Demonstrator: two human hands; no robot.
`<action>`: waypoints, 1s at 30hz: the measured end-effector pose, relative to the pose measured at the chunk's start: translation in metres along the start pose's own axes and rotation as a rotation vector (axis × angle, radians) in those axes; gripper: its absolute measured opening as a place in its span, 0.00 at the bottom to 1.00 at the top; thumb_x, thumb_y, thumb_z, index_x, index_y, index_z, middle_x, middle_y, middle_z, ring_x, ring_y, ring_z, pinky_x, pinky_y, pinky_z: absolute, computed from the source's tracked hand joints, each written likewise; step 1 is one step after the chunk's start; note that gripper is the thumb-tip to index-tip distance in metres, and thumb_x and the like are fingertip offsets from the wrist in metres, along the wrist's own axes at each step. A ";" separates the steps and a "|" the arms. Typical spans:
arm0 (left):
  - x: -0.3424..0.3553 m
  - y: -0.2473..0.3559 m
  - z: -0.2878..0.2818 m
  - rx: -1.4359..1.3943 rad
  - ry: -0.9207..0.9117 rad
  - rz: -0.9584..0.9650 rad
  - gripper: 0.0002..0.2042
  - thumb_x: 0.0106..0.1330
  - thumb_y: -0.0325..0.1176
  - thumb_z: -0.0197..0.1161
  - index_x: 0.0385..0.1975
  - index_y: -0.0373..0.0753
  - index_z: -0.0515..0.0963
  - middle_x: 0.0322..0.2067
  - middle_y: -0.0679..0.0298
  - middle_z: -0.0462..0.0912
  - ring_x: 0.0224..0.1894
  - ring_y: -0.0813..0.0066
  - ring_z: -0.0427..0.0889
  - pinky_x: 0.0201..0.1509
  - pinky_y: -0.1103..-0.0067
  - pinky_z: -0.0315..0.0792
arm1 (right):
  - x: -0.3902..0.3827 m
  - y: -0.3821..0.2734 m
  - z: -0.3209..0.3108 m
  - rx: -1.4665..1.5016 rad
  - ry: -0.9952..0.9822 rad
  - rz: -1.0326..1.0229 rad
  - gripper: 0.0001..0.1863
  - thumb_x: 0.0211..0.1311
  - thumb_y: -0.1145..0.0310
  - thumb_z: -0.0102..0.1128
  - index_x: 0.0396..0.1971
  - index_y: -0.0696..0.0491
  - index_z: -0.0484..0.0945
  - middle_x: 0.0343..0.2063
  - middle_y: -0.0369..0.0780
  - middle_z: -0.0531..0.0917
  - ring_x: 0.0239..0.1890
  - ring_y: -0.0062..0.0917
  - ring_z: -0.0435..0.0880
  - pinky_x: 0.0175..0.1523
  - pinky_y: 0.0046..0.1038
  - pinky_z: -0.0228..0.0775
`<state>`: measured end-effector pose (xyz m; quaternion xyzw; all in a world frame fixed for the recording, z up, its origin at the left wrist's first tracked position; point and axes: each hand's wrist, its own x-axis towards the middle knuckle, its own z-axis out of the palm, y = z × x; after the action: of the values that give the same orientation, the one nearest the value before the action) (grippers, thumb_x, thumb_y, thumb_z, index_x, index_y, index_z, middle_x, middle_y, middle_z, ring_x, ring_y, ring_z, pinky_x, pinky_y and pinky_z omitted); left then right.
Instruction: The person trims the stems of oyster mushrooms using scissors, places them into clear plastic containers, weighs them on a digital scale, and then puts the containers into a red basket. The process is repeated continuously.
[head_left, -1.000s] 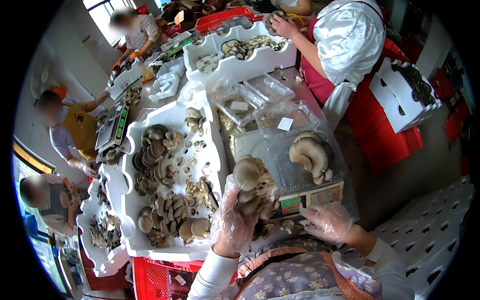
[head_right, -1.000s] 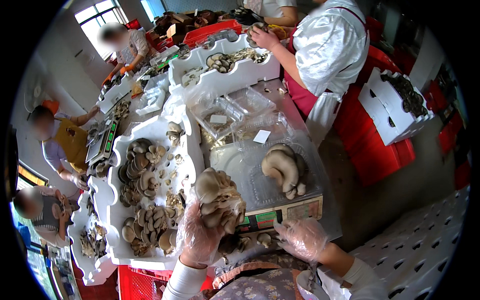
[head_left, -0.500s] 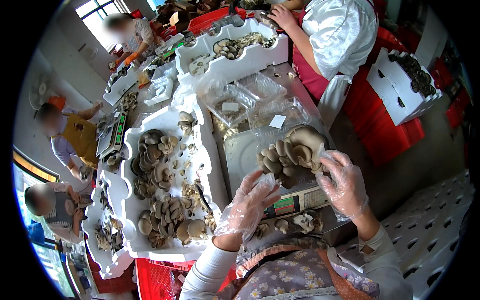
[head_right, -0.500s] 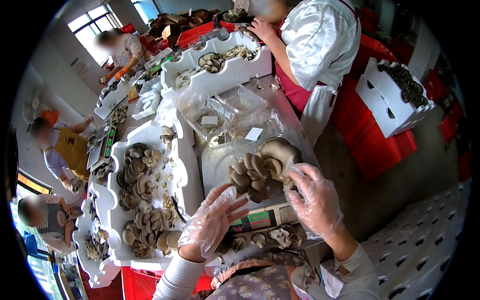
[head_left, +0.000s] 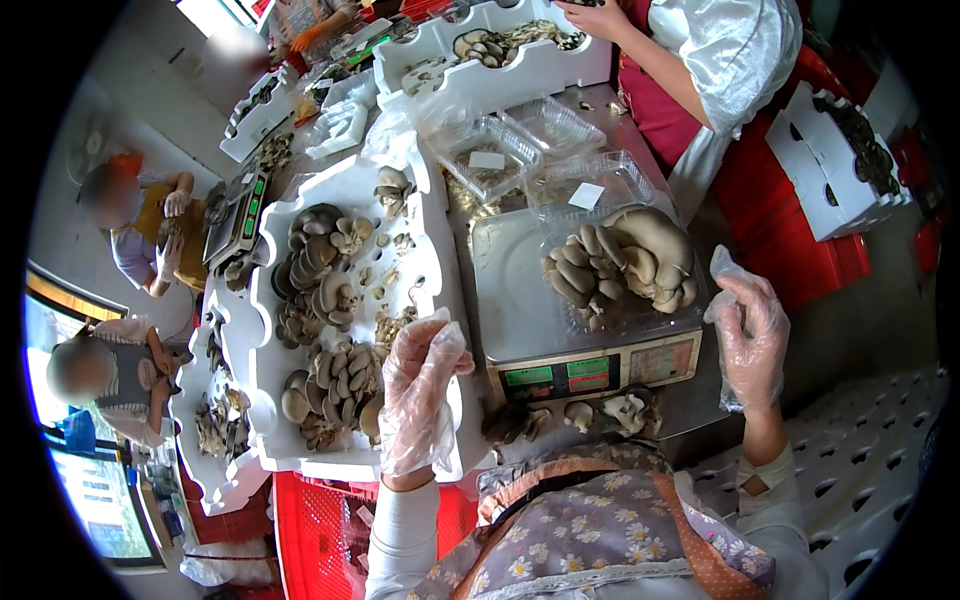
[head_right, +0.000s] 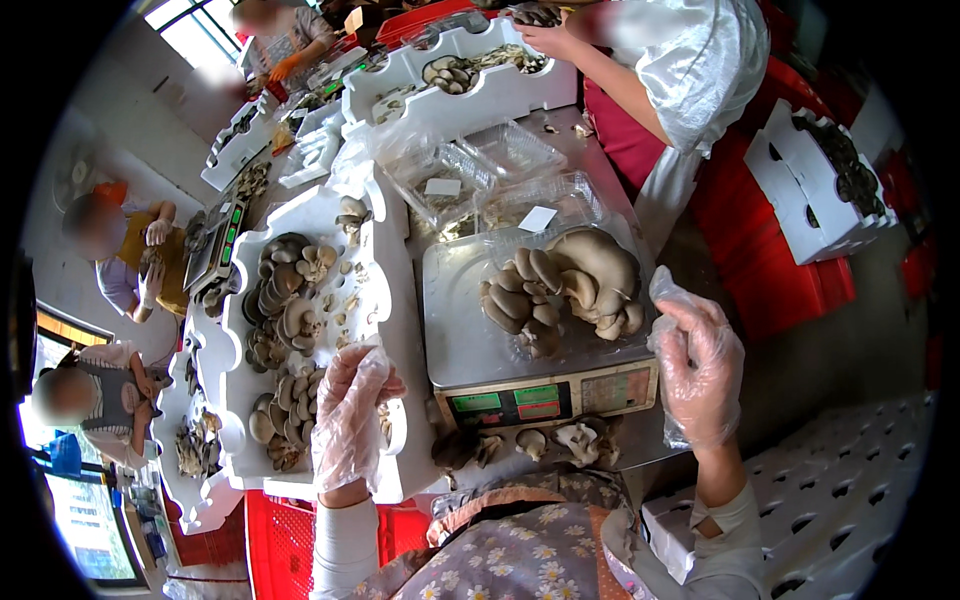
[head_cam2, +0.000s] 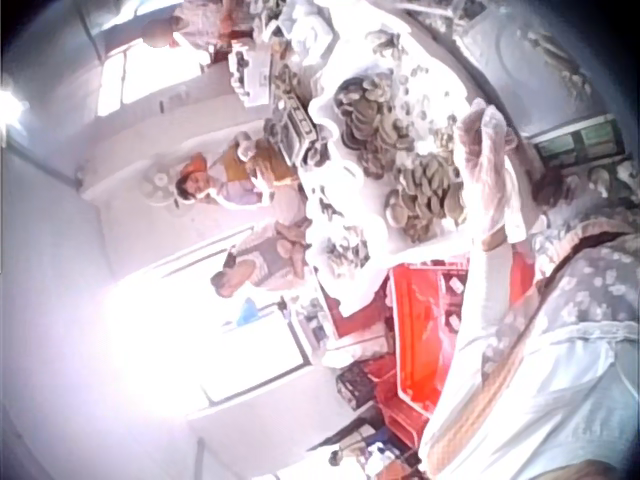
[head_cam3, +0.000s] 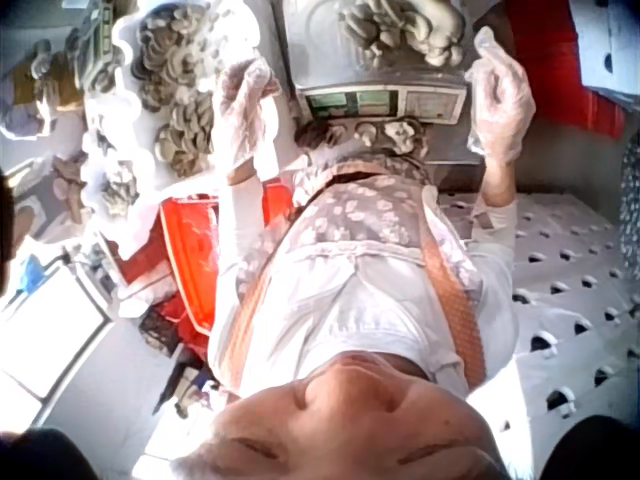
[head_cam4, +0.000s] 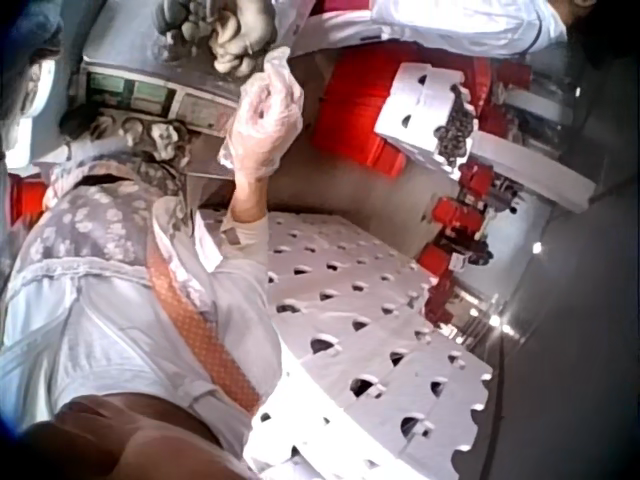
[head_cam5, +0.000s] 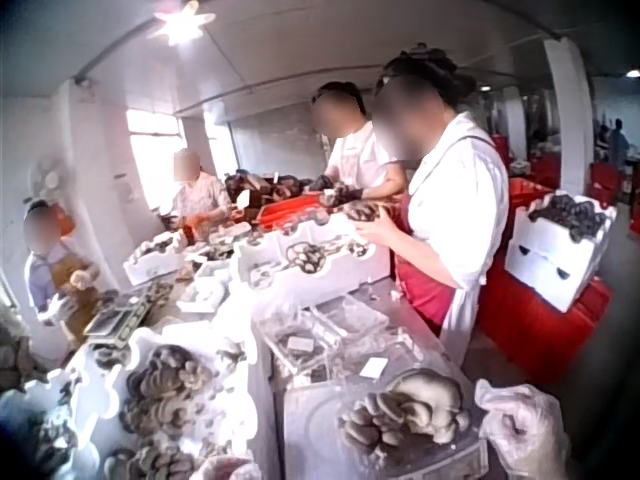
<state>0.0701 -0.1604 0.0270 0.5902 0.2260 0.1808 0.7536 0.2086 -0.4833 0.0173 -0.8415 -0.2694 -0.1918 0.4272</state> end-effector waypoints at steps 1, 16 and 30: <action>0.001 0.002 0.004 0.046 -0.001 0.008 0.11 0.72 0.31 0.64 0.50 0.36 0.79 0.35 0.64 0.83 0.35 0.79 0.82 0.46 0.77 0.78 | 0.001 0.000 0.001 0.026 0.008 0.039 0.15 0.62 0.80 0.59 0.49 0.58 0.80 0.46 0.48 0.83 0.43 0.39 0.83 0.51 0.34 0.75; 0.045 0.004 0.037 0.973 -0.409 0.628 0.35 0.56 0.27 0.69 0.67 0.41 0.66 0.58 0.43 0.75 0.52 0.42 0.80 0.55 0.64 0.78 | 0.007 -0.054 0.037 -0.087 -0.227 -0.151 0.15 0.59 0.73 0.67 0.46 0.57 0.81 0.34 0.47 0.85 0.36 0.45 0.85 0.41 0.41 0.75; 0.088 -0.060 0.057 0.181 -0.350 0.132 0.27 0.69 0.25 0.59 0.68 0.31 0.65 0.64 0.53 0.73 0.66 0.63 0.71 0.71 0.72 0.65 | -0.002 -0.057 0.086 -0.112 -0.152 0.133 0.23 0.60 0.63 0.71 0.47 0.63 0.75 0.29 0.54 0.83 0.33 0.50 0.84 0.39 0.42 0.74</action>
<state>0.1753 -0.1728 -0.0313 0.6915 0.0678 0.1036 0.7117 0.1803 -0.3851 0.0026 -0.8923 -0.2332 -0.1135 0.3696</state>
